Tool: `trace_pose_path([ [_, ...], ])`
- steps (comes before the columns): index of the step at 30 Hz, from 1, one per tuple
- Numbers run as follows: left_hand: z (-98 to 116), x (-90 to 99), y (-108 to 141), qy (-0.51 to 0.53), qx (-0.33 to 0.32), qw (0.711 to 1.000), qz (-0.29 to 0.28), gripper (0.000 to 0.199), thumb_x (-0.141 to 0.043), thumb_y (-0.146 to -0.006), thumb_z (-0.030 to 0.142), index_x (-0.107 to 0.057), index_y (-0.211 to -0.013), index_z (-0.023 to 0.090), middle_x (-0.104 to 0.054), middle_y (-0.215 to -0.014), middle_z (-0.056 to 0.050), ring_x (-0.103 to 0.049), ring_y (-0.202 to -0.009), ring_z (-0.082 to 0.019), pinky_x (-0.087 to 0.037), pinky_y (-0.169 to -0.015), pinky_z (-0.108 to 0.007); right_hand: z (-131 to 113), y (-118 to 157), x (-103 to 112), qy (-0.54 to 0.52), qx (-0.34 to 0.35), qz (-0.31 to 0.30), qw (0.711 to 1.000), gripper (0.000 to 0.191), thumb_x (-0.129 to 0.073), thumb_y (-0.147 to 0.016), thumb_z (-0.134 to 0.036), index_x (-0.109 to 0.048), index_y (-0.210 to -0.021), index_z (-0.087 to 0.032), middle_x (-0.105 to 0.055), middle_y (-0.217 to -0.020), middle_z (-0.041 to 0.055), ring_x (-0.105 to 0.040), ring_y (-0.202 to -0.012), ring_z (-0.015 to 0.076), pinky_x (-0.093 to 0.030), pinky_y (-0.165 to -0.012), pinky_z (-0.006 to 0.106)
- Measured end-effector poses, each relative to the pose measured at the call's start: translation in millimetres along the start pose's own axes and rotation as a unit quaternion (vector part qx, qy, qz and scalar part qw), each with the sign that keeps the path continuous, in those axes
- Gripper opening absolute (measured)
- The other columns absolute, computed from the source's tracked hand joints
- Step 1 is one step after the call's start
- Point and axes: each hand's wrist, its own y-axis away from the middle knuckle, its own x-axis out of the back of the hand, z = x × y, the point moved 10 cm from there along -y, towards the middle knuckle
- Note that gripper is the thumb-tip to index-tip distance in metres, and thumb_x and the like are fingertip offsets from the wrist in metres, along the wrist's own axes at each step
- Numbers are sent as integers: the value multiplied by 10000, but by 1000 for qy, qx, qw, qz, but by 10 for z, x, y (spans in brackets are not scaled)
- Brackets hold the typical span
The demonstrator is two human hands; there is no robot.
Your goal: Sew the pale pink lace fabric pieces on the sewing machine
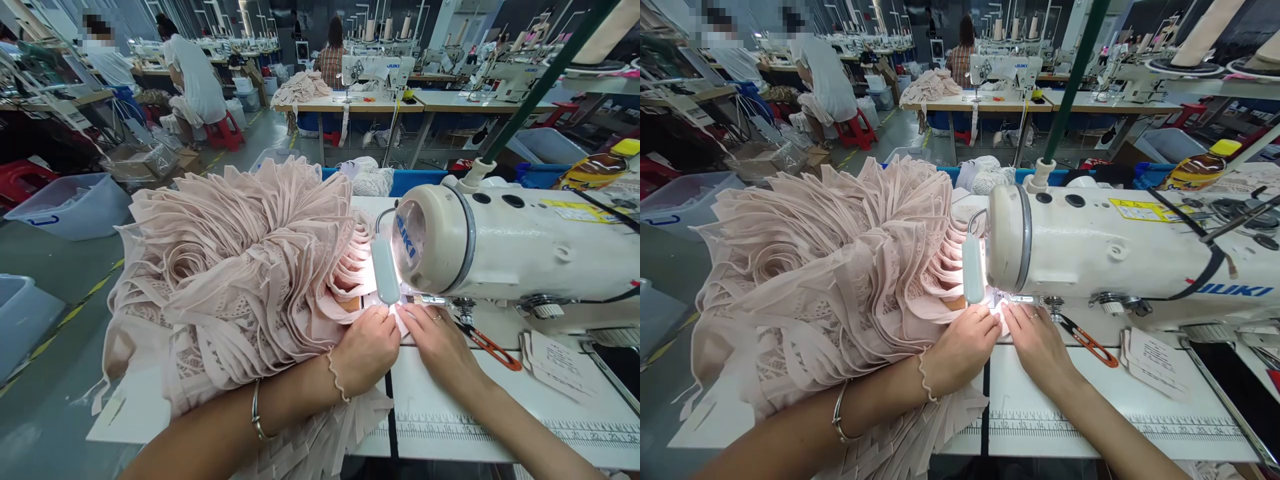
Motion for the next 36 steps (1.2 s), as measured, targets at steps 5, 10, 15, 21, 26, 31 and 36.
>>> trace_pose_path([
  [5,103,-13,-20,-35,-34,999,24,280,-367,-965,35,-623,-1076,14,-652,-990,-148,-632,-960,-220,-468,-985,-376,98,19,-76,-2,-8,-20,1000,491,-294,-908,10,-665,-1201,-120,-727,-1135,102,-660,-978,216,-550,-829,345],
  [10,113,-64,-33,-47,-35,998,12,314,-334,-975,35,-623,-1095,23,-674,-1040,-158,-652,-988,-216,-503,-934,-335,148,55,-162,-18,-29,-41,999,470,-293,-942,-46,-673,-1204,-136,-719,-1179,106,-680,-997,221,-584,-859,363],
  [15,124,-83,-27,-84,-40,995,25,356,-311,-992,48,-593,-1203,-10,-671,-1154,-185,-644,-1092,-222,-464,-1013,-341,192,97,-252,-27,-56,-61,996,498,-308,-924,-37,-642,-1274,-158,-711,-1212,89,-684,-1020,217,-584,-891,363],
  [21,110,-145,-13,-71,-40,997,-1,345,-312,-1002,52,-600,-1188,18,-671,-1151,-182,-653,-1082,-217,-487,-970,-345,271,180,-350,-75,-75,-65,992,631,-308,-812,36,-621,-1307,-199,-685,-1263,81,-663,-1072,210,-562,-938,388],
  [26,94,-125,-29,-72,-38,997,4,352,-310,-1005,55,-600,-1199,15,-677,-1153,-176,-655,-1085,-220,-497,-963,-340,295,195,-399,-76,-85,-77,991,622,-313,-818,26,-613,-1309,-213,-706,-1204,80,-674,-977,217,-571,-882,390],
  [31,70,-134,-39,-74,-33,997,8,355,-303,-1003,40,-595,-1204,16,-679,-1153,-181,-660,-1077,-222,-519,-922,-349,313,195,-457,-84,-96,-103,986,612,-323,-816,16,-632,-1275,-247,-725,-1008,67,-658,-846,219,-548,-846,403],
  [36,41,-127,-33,-62,-23,998,24,311,-333,-994,27,-602,-1149,20,-672,-1146,-186,-670,-1037,-225,-536,-879,-353,331,161,-471,-76,-114,-123,983,570,-324,-835,-4,-652,-1223,-261,-669,-792,48,-623,-754,221,-504,-837,404],
])
